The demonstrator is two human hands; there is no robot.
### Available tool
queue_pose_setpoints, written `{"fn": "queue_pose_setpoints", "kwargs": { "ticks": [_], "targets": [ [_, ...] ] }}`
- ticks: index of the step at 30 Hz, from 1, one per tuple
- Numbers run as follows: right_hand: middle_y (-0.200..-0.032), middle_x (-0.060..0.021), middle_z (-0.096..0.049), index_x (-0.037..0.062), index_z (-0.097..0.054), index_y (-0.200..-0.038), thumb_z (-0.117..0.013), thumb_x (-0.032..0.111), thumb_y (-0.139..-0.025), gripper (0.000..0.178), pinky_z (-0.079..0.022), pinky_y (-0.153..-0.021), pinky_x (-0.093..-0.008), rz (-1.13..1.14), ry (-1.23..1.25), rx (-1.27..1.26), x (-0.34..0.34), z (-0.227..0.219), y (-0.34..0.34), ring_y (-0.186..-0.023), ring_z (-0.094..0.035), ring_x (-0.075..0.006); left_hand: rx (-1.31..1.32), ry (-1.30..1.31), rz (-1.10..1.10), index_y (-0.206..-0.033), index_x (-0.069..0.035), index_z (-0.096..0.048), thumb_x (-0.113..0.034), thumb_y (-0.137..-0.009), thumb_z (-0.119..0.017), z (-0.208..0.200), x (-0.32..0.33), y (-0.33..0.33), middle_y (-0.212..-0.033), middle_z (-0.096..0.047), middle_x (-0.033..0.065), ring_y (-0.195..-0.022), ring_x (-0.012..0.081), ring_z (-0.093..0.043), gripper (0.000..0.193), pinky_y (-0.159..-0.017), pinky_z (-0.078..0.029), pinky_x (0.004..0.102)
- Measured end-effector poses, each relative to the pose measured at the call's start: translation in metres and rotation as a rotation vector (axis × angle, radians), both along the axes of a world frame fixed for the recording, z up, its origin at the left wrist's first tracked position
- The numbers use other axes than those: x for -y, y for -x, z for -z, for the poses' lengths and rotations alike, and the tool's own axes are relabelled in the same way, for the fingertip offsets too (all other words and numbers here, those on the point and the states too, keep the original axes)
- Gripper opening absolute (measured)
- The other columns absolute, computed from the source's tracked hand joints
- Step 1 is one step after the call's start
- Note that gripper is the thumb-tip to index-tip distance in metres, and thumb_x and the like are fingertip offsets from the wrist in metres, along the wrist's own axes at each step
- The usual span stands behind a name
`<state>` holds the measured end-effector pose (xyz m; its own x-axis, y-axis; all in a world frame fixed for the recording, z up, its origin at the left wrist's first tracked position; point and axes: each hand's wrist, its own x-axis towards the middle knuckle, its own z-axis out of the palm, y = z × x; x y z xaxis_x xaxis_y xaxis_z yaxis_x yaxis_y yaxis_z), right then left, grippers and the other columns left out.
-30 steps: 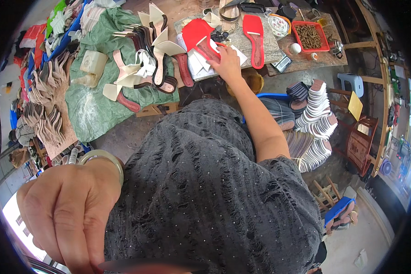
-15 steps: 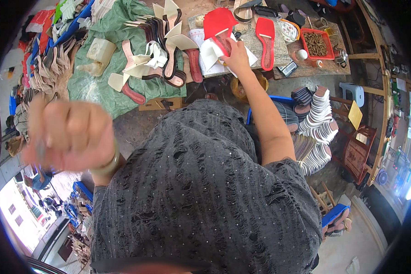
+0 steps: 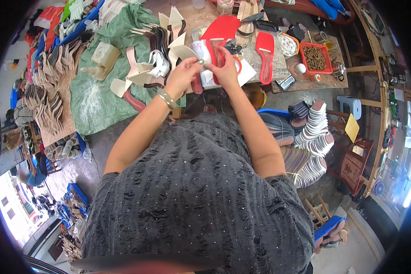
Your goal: Gluing and trimming shoe components in a footwear production workshop.
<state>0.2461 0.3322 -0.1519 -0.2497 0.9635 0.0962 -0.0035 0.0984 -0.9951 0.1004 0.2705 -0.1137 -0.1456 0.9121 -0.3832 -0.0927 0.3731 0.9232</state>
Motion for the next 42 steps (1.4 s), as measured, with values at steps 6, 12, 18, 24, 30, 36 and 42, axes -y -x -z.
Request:
{"fn": "queue_pose_setpoints", "kwargs": {
  "ticks": [6, 12, 18, 24, 30, 36, 42],
  "targets": [
    [-0.105, -0.0092, -0.055, 0.0013, -0.038, -0.131, -0.064, 0.001, -0.075, 0.061, -0.045, -0.069, -0.0217, 0.035, 0.456, -0.395, 0.006, -0.02, -0.033, -0.086, -0.055, -0.0115, -0.194, 0.004, -0.026, -0.097, 0.001, -0.062, -0.015, -0.09, -0.055, 0.027, -0.033, -0.005, -0.084, -0.062, 0.0036, -0.075, 0.0075, -0.054, 0.019, -0.065, -0.043, 0.0229],
    [-0.101, -0.0107, -0.058, 0.0, -0.044, -0.125, -0.053, -0.002, -0.076, 0.05, -0.048, -0.076, -0.0298, 0.115, 0.401, -0.629, 0.001, -0.061, -0.097, -0.088, -0.059, -0.0205, 0.111, 0.164, 0.013, -0.122, -0.001, -0.049, -0.011, -0.091, -0.048, 0.072, -0.057, -0.017, -0.096, -0.064, 0.0066, -0.074, 0.0152, -0.066, 0.032, -0.059, -0.05, 0.0238],
    [-0.086, -0.0082, -0.062, -0.0029, -0.051, -0.115, -0.067, 0.012, -0.078, 0.043, -0.049, -0.077, -0.0346, 0.074, 0.413, -0.48, 0.022, -0.057, -0.112, -0.081, -0.06, -0.0214, -0.963, 0.007, 0.43, -0.134, -0.013, -0.042, -0.007, -0.082, -0.052, 0.082, -0.053, -0.024, -0.117, -0.049, 0.0259, -0.102, 0.038, -0.055, 0.054, -0.092, -0.043, 0.0442],
    [-0.065, -0.0081, -0.059, -0.0049, -0.058, -0.092, -0.073, 0.02, -0.073, 0.034, -0.048, -0.061, -0.033, -0.051, 0.374, -0.509, 0.039, -0.093, -0.079, -0.062, -0.059, -0.0199, -0.474, -0.158, 0.3, -0.127, -0.006, -0.049, -0.031, -0.092, -0.048, -0.024, -0.051, -0.041, -0.122, -0.051, 0.0179, -0.103, 0.0307, -0.055, 0.043, -0.096, -0.041, 0.0389],
    [-0.068, -0.0113, -0.062, -0.0031, -0.06, -0.088, -0.075, 0.013, -0.069, 0.029, -0.051, -0.055, -0.032, -0.203, 0.363, -0.536, 0.043, -0.135, -0.035, -0.062, -0.061, -0.0204, 0.837, -0.079, 0.235, -0.127, -0.002, -0.046, -0.042, -0.098, -0.034, -0.114, -0.017, -0.03, -0.119, -0.056, 0.0113, -0.108, 0.0219, -0.054, 0.051, -0.094, -0.042, 0.0358],
    [-0.09, -0.0046, -0.065, 0.0021, -0.059, -0.105, -0.079, 0.006, -0.064, 0.046, -0.051, -0.067, -0.0296, -0.35, 0.253, -0.289, 0.047, -0.15, -0.006, -0.072, -0.062, -0.0125, 0.373, -0.276, 0.086, -0.11, -0.003, -0.054, -0.042, -0.1, -0.03, -0.15, 0.028, -0.001, -0.079, -0.057, 0.0002, -0.064, 0.0076, -0.051, 0.047, -0.055, -0.045, 0.0251],
    [-0.083, -0.0059, -0.065, 0.0005, -0.053, -0.113, -0.078, 0.005, -0.064, 0.054, -0.05, -0.057, -0.0295, -0.552, 0.273, -0.019, 0.034, -0.18, 0.0, -0.067, -0.062, -0.0143, -0.17, -0.467, -0.035, -0.1, 0.001, -0.056, -0.035, -0.099, -0.038, -0.179, 0.049, 0.012, -0.069, -0.055, 0.0009, -0.057, 0.0057, -0.052, 0.04, -0.051, -0.046, 0.0211]
  ]
}}
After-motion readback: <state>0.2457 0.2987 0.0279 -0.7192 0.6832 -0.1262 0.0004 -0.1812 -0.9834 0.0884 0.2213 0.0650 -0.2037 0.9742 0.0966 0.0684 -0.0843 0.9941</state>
